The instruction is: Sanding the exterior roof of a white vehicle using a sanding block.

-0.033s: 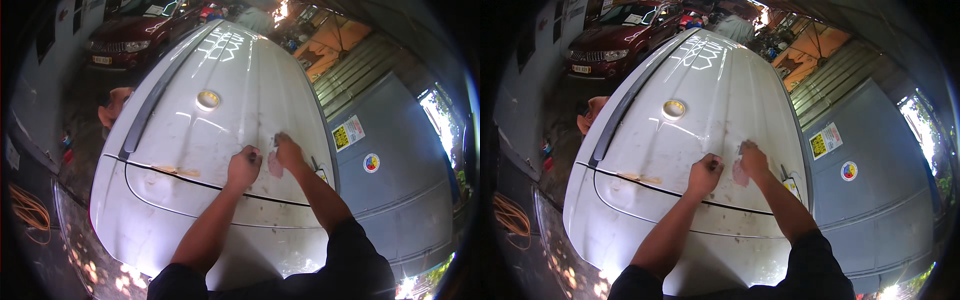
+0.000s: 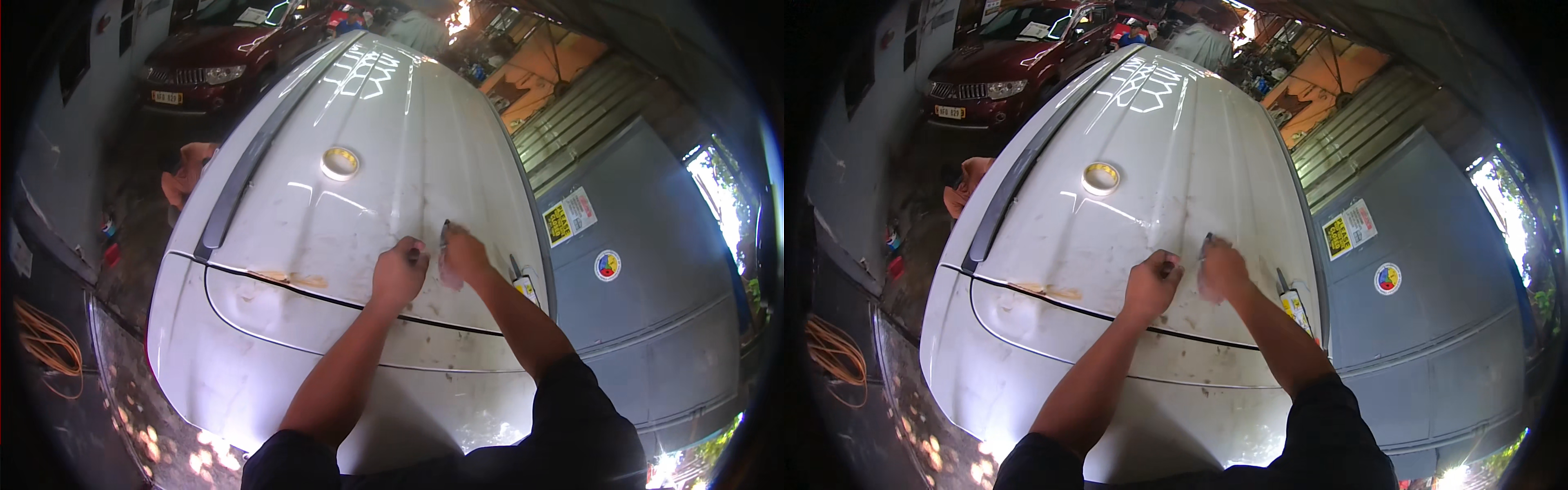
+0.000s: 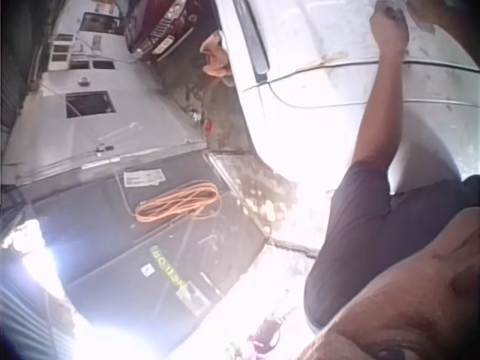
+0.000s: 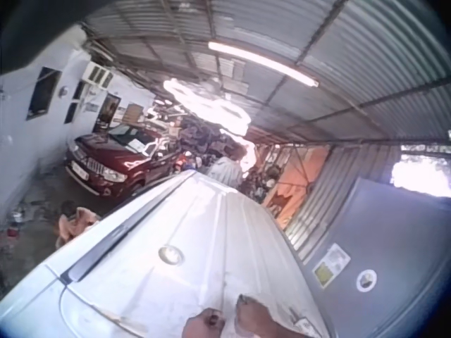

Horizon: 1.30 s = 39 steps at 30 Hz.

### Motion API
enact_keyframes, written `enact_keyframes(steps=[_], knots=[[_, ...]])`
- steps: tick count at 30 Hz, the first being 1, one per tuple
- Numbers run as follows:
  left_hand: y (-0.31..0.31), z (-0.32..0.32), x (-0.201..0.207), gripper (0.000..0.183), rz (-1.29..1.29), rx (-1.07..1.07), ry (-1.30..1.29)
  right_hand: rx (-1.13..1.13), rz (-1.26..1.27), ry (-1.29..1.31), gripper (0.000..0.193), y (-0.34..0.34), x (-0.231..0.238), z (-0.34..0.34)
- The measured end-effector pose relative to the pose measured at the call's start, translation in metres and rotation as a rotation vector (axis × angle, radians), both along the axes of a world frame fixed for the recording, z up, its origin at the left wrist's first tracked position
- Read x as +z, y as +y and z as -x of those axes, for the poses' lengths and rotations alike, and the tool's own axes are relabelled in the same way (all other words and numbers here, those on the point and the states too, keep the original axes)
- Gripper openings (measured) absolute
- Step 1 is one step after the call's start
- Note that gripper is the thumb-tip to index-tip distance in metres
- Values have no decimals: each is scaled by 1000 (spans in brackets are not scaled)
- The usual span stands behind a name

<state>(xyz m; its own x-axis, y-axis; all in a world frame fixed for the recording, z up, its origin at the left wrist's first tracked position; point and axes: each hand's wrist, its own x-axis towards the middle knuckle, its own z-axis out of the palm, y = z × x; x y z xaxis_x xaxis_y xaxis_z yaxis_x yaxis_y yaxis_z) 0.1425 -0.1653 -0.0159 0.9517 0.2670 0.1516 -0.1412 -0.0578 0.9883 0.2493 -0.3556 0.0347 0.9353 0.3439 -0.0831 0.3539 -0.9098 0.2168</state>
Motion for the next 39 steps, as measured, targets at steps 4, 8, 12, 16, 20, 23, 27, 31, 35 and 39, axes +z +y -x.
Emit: enact_keyframes(steps=[4, 8, 12, 16, 20, 23, 27, 31, 35, 39], knots=[[13, 7, -4, 27, -29, 48, -6, 157, -61, 33, 63, 26, -10, 47], [5, 7, 6, 26, -76, -22, -24, 112, 167, -125, 66, -1, -10, 6], [9, 6, 1, 26, -99, -13, -31, 105, 211, 16, 63, 9, 1, 2], [2, 12, 6, 26, -118, 12, -28, 270, 370, -132, 71, -10, -20, 28], [4, 14, 6, 29, -192, -26, -15, 228, 465, -138, 72, 15, -3, 15], [2, 19, 6, 30, -167, -35, 0, 279, 442, -150, 73, 2, -18, 40], [-1, 14, -1, 32, -238, -18, -49, 261, 372, -166, 70, 5, -10, 19], [7, 17, -2, 30, -174, -26, -21, 252, 406, -138, 67, 3, -25, 17], [1, 11, 6, 30, -228, -15, -58, 270, 290, -153, 69, -1, -12, 24], [8, 17, 7, 30, -121, -67, 32, 211, 469, -164, 70, 20, -7, -2]])
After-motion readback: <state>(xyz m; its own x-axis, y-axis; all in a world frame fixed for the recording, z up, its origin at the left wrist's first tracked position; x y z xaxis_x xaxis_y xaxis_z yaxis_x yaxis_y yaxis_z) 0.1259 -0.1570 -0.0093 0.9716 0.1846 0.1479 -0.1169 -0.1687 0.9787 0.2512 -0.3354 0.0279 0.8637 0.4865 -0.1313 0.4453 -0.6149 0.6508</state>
